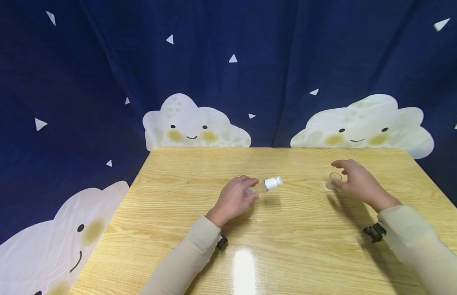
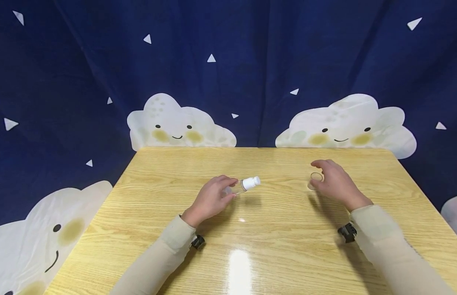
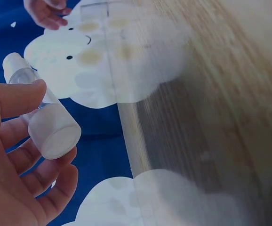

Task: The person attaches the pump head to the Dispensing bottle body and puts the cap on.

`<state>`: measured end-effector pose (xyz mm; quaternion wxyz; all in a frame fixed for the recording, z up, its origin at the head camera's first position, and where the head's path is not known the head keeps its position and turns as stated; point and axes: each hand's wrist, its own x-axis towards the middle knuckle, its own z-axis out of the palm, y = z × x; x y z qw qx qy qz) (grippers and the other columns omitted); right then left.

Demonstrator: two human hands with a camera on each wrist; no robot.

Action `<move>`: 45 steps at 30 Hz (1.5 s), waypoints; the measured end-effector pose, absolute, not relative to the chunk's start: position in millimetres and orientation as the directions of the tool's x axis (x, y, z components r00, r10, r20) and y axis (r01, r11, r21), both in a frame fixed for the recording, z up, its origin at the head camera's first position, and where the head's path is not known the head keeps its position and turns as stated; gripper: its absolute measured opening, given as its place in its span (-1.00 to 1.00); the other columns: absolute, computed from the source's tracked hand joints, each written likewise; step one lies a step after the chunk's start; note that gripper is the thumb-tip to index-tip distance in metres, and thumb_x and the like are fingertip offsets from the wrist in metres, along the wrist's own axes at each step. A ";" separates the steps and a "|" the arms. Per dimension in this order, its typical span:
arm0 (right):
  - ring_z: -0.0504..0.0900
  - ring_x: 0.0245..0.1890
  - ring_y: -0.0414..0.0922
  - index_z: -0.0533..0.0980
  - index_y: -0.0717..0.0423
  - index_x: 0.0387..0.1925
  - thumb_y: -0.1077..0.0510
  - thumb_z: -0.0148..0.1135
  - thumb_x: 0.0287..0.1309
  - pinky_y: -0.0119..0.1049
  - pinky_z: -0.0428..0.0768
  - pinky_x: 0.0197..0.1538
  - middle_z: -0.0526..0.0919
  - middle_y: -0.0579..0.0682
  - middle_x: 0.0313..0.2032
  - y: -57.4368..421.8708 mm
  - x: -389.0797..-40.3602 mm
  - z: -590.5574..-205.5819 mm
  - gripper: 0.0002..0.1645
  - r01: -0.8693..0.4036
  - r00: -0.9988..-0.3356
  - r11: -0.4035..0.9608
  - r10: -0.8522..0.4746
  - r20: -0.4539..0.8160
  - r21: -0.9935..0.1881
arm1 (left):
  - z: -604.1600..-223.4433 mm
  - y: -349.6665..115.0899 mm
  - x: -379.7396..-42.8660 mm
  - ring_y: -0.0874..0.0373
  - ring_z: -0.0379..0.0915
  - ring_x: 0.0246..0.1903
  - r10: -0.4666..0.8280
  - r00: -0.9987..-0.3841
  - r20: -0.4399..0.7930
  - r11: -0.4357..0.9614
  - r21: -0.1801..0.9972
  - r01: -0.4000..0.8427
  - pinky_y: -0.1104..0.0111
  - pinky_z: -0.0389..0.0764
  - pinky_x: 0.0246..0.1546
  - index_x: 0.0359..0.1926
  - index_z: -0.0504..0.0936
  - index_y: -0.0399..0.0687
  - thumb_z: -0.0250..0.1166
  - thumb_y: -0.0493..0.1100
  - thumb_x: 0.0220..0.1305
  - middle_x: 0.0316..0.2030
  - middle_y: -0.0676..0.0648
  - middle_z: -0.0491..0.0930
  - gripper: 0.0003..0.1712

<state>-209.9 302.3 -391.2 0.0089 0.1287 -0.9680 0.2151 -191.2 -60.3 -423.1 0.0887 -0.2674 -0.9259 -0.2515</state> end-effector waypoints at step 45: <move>0.65 -0.16 0.26 0.35 0.45 0.20 0.12 0.25 0.25 0.12 0.60 -0.16 0.59 0.46 -0.04 319.1 -232.0 -432.4 -0.38 -0.216 -0.965 0.893 -0.256 -0.052 -0.396 | -424.4 -64.6 -196.0 0.05 0.59 0.05 0.445 -0.852 0.275 0.751 0.405 0.522 0.22 0.61 0.08 0.19 0.61 -0.01 0.40 -0.10 0.24 0.06 0.00 0.68 -0.52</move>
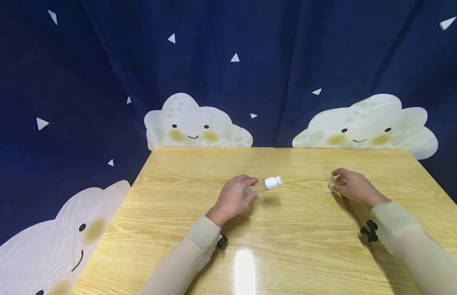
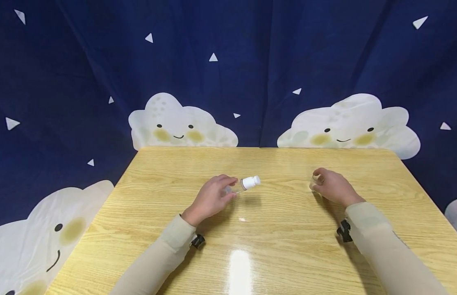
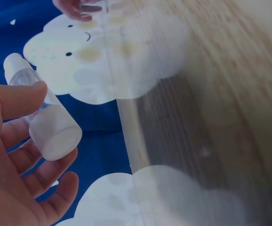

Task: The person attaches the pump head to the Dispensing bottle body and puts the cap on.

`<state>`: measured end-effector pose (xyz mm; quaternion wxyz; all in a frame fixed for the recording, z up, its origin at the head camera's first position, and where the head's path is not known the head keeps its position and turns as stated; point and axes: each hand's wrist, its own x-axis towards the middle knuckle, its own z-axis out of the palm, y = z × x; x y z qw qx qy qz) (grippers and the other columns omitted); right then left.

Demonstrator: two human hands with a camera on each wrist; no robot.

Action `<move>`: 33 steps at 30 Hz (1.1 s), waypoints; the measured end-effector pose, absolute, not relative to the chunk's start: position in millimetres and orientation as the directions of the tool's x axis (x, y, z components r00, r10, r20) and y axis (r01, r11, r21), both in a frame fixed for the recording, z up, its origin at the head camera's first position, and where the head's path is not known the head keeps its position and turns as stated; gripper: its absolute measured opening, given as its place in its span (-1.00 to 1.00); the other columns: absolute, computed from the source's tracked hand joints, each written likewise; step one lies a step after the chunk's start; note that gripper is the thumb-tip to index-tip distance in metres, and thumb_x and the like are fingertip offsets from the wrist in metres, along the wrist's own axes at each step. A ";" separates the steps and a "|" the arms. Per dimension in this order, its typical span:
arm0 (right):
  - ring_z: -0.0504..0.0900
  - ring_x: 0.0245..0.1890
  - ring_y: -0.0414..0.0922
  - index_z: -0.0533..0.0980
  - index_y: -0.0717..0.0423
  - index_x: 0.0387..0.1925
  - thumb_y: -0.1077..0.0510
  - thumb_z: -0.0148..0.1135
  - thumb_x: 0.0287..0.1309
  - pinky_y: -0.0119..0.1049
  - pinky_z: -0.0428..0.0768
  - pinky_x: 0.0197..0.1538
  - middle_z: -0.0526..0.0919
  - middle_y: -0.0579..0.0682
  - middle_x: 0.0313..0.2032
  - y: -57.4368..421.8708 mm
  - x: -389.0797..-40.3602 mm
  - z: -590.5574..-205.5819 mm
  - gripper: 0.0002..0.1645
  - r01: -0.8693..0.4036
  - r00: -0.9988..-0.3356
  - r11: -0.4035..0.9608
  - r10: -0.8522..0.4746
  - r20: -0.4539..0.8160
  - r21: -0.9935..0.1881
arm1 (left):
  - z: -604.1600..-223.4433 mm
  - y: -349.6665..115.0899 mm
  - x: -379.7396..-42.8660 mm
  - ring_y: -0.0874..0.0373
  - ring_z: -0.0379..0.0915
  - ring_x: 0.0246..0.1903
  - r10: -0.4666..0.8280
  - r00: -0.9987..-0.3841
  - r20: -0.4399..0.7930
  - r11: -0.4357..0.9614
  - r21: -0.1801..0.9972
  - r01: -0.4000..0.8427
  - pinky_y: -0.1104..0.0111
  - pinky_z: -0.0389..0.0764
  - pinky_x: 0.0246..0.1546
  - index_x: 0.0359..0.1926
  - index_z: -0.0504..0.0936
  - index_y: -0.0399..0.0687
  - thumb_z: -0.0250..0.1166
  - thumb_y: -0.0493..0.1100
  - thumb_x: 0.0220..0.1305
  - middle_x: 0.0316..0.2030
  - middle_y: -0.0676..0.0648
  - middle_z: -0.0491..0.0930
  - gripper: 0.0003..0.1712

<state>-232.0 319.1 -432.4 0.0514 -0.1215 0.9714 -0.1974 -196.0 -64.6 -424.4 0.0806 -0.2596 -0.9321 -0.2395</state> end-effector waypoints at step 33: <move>0.67 -0.18 0.18 0.34 0.38 0.19 0.08 0.20 0.30 0.06 0.61 -0.20 0.62 0.39 -0.06 318.1 -232.6 -439.4 -0.42 -0.204 -0.965 0.902 -0.250 -0.077 -0.380 | -426.9 -64.7 -194.1 0.07 0.59 0.03 0.453 -0.848 0.275 0.744 0.407 0.529 0.26 0.62 0.05 0.18 0.61 -0.03 0.37 -0.09 0.27 0.04 0.00 0.68 -0.54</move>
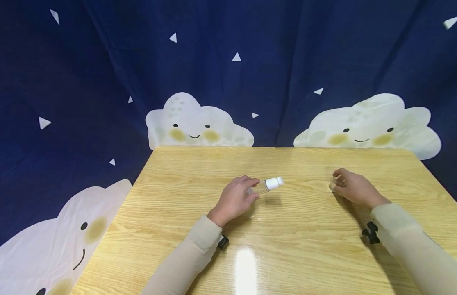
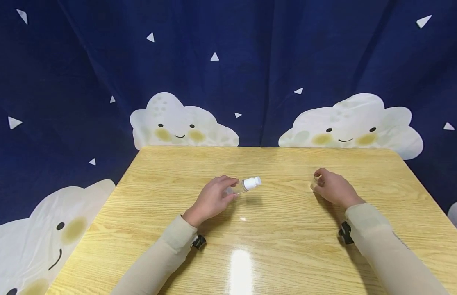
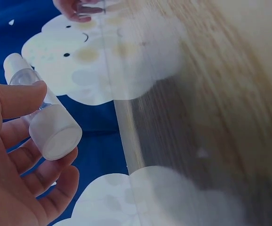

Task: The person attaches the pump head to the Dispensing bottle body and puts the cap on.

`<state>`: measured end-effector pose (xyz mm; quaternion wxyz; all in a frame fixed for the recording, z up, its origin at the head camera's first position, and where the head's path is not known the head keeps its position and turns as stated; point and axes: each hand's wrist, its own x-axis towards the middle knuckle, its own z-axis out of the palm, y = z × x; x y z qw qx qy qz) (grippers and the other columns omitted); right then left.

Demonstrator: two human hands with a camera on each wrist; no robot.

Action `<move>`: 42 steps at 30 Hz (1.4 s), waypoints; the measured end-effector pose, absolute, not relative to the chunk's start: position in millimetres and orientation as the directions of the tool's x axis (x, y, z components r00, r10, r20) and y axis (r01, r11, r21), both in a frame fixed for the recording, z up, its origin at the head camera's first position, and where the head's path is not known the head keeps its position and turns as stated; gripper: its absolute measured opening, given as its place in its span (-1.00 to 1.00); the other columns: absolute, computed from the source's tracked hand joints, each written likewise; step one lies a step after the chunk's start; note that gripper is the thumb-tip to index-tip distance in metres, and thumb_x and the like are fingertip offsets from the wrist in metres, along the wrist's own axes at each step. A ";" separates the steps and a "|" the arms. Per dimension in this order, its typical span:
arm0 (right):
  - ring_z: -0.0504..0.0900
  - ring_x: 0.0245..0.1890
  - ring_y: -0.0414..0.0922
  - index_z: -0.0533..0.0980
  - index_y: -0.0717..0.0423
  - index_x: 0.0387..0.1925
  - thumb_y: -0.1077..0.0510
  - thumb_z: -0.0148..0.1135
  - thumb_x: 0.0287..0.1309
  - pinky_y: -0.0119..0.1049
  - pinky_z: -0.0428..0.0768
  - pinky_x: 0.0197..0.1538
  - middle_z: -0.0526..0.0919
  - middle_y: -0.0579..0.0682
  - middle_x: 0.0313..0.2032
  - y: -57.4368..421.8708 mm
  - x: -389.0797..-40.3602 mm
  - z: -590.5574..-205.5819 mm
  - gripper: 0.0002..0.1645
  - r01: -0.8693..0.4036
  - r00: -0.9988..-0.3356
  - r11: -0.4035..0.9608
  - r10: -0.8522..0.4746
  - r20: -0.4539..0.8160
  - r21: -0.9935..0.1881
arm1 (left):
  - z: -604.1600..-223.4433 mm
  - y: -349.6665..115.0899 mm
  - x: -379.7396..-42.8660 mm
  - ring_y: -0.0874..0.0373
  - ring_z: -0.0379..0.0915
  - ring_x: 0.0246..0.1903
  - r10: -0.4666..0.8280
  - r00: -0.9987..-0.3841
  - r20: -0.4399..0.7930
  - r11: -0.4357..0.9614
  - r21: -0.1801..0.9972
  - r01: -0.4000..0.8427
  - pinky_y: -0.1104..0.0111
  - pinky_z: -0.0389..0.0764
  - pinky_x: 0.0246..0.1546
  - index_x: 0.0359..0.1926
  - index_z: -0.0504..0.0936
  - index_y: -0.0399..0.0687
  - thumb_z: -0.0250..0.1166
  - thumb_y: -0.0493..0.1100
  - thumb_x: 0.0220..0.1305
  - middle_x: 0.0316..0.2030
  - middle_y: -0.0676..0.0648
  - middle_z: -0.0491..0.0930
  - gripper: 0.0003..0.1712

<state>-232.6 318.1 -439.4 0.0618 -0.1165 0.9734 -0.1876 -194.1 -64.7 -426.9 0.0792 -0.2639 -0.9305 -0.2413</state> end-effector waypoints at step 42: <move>0.68 -0.34 -0.08 0.38 0.30 0.28 0.15 0.25 0.26 -0.25 0.58 -0.35 0.68 0.30 -0.12 271.5 -212.1 -414.3 -0.40 -0.357 -0.933 0.827 -0.339 0.123 -0.434 | -427.4 -64.0 -192.9 0.08 0.59 0.04 0.451 -0.851 0.270 0.742 0.415 0.526 0.26 0.62 0.06 0.17 0.62 -0.04 0.38 -0.08 0.27 0.03 0.00 0.68 -0.55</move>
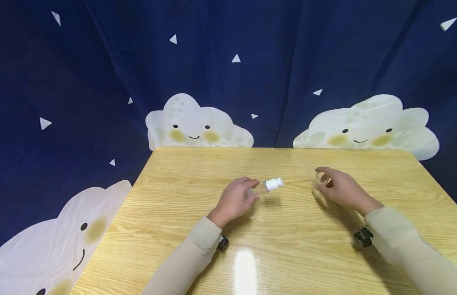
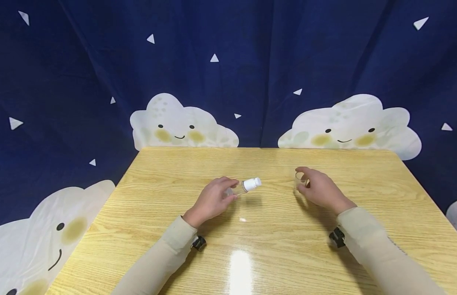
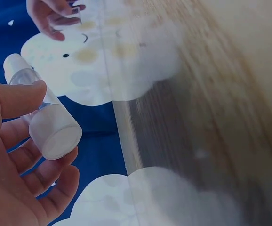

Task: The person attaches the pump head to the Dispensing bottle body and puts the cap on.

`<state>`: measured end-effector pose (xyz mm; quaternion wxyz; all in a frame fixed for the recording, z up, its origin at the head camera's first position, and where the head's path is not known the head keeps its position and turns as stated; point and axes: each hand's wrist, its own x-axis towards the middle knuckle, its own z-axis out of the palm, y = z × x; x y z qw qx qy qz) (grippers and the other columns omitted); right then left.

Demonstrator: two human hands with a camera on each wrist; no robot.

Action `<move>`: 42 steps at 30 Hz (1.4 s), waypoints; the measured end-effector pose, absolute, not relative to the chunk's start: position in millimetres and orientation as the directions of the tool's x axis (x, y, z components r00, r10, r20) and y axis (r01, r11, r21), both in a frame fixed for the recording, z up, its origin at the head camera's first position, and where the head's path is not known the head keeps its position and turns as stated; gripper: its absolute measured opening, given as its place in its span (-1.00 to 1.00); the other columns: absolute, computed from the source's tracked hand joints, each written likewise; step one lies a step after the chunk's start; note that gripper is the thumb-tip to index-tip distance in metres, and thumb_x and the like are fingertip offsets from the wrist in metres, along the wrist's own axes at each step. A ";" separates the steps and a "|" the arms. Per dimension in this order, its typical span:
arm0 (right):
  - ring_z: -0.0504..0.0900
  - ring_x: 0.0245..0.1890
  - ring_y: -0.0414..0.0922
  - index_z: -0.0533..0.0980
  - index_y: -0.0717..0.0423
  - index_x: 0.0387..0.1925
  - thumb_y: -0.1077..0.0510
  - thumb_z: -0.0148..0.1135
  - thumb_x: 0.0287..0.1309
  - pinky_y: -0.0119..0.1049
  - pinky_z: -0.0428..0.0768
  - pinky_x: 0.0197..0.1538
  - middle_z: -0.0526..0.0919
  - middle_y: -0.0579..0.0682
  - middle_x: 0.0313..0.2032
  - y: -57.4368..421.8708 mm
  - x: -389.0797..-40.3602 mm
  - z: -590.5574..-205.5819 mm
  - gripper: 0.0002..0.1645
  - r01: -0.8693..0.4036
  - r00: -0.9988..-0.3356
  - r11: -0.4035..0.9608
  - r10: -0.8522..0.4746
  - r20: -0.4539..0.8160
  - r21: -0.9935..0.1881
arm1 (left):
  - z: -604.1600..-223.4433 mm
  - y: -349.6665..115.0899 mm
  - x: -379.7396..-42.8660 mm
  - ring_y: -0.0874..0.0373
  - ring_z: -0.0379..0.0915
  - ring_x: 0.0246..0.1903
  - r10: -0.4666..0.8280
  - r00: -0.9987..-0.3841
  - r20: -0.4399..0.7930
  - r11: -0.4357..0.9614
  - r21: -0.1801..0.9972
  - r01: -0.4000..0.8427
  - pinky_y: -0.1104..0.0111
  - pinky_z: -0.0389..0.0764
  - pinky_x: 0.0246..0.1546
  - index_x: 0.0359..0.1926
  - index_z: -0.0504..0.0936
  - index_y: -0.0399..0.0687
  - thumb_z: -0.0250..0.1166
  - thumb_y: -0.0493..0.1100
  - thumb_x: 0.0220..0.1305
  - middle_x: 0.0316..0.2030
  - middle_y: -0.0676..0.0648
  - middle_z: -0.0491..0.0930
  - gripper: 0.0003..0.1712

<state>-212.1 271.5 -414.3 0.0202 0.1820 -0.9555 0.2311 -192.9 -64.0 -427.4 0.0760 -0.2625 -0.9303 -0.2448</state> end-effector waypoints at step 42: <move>0.66 -0.25 0.00 0.49 0.22 0.11 0.26 0.35 0.12 -0.07 0.60 -0.20 0.71 0.15 -0.08 240.8 -197.9 -410.6 -0.51 -0.492 -0.860 0.804 -0.388 0.332 -0.335 | -429.3 -65.6 -192.9 0.09 0.58 0.05 0.448 -0.853 0.267 0.743 0.419 0.521 0.26 0.61 0.09 0.18 0.61 -0.04 0.37 -0.08 0.27 0.05 0.00 0.68 -0.54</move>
